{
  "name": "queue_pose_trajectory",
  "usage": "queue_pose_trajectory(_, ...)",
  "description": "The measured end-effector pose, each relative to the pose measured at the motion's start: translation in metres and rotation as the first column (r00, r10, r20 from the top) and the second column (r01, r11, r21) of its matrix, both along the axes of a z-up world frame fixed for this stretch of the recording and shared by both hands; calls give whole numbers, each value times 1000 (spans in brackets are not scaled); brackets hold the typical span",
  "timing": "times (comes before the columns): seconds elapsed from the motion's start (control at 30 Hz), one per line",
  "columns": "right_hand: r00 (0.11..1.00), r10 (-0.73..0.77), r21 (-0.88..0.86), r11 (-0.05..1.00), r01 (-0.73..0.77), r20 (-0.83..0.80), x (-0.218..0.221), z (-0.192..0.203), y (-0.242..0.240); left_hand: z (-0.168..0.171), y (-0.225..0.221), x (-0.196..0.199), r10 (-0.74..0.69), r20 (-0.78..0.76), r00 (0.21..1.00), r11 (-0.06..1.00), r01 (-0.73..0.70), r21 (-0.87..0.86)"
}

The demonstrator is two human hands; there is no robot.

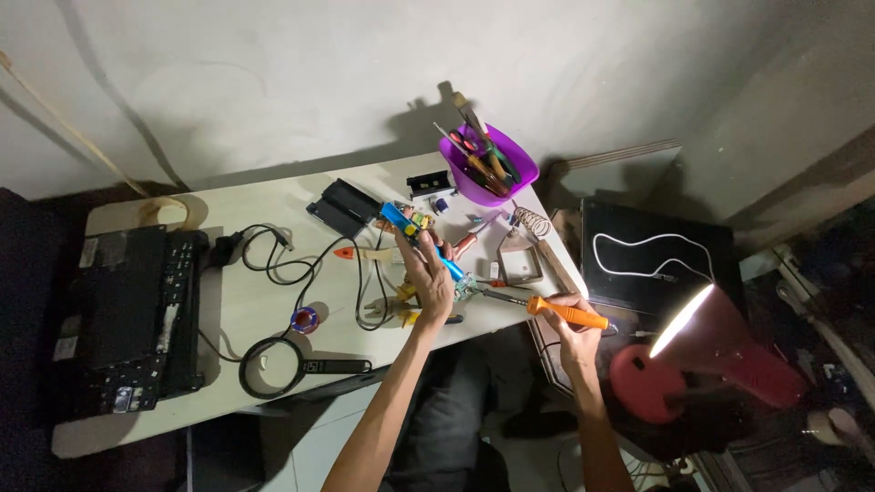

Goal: Using a soldering iron and a desoldering pump to remove or attach components on a printed circuit board.

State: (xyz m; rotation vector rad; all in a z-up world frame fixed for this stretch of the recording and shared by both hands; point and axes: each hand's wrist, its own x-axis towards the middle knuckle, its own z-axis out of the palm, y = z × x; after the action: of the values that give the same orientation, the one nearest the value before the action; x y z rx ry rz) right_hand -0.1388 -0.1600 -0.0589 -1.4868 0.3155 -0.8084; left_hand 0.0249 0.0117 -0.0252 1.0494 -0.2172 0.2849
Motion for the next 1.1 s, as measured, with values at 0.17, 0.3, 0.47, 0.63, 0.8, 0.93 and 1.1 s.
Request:
queue_pose_trajectory(0.17,1000,-11,-1,1000,11,10,5,-9,-2,36,15,-16,127,62,990,980,-134,147)
queue_pose_trajectory(0.3,1000,-19,2,1000,19,11,4,-3,2,43,14,-21,131,84,988,978,-143,152)
queue_pose_trajectory(0.47,1000,-24,6,1000,24,12,5,-9,-2,31,2,-20,200,135,970,947,-227,229)
queue_pose_trajectory(0.63,999,-35,1,999,35,8,6,-7,0,33,7,-20,205,147,968,944,-235,230)
queue_pose_trajectory(0.8,1000,-21,-6,1000,21,8,5,-11,-1,36,7,-21,138,102,985,970,-155,189)
queue_pose_trajectory(0.93,1000,-26,10,1000,26,5,6,-7,3,35,3,-21,85,74,994,986,-94,134)
queue_pose_trajectory(1.1,1000,-14,8,1000,14,-15,6,-6,2,29,8,-17,13,27,1000,999,-14,37)
